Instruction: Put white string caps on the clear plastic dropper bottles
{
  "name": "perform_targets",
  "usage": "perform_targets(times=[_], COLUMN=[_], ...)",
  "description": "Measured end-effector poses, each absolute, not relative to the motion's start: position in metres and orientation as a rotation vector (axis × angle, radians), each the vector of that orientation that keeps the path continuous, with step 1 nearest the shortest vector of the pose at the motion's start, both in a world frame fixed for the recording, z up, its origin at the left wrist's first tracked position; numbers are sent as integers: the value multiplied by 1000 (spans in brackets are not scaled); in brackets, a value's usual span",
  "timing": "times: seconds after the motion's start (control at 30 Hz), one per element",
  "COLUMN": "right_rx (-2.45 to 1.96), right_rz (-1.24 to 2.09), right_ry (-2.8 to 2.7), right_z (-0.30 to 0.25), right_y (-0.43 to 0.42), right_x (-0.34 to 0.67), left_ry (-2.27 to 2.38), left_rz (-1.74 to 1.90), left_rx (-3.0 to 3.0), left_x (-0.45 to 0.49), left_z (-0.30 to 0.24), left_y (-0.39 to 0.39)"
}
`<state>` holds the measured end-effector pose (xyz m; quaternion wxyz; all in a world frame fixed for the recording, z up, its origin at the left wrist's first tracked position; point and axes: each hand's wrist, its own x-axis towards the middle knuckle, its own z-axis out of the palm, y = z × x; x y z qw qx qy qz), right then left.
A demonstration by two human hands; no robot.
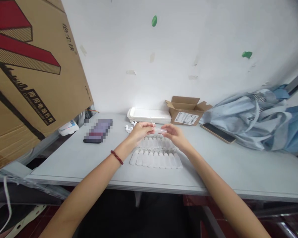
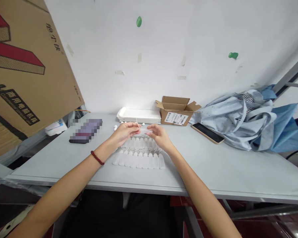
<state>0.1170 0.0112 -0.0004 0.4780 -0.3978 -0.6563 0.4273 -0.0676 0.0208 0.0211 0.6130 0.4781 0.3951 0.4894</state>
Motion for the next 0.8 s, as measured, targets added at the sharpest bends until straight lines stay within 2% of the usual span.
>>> perform_targets(times=[0.33, 0.8], right_rx=[-955, -912], right_rz=[1189, 1311], right_ry=[-1427, -1499], right_z=[7, 11], right_y=[7, -1], right_x=[117, 115], left_ry=[890, 876], left_rz=[1078, 1072], left_rx=[1228, 1272], left_x=[-69, -67], left_z=[16, 14], left_y=[22, 21])
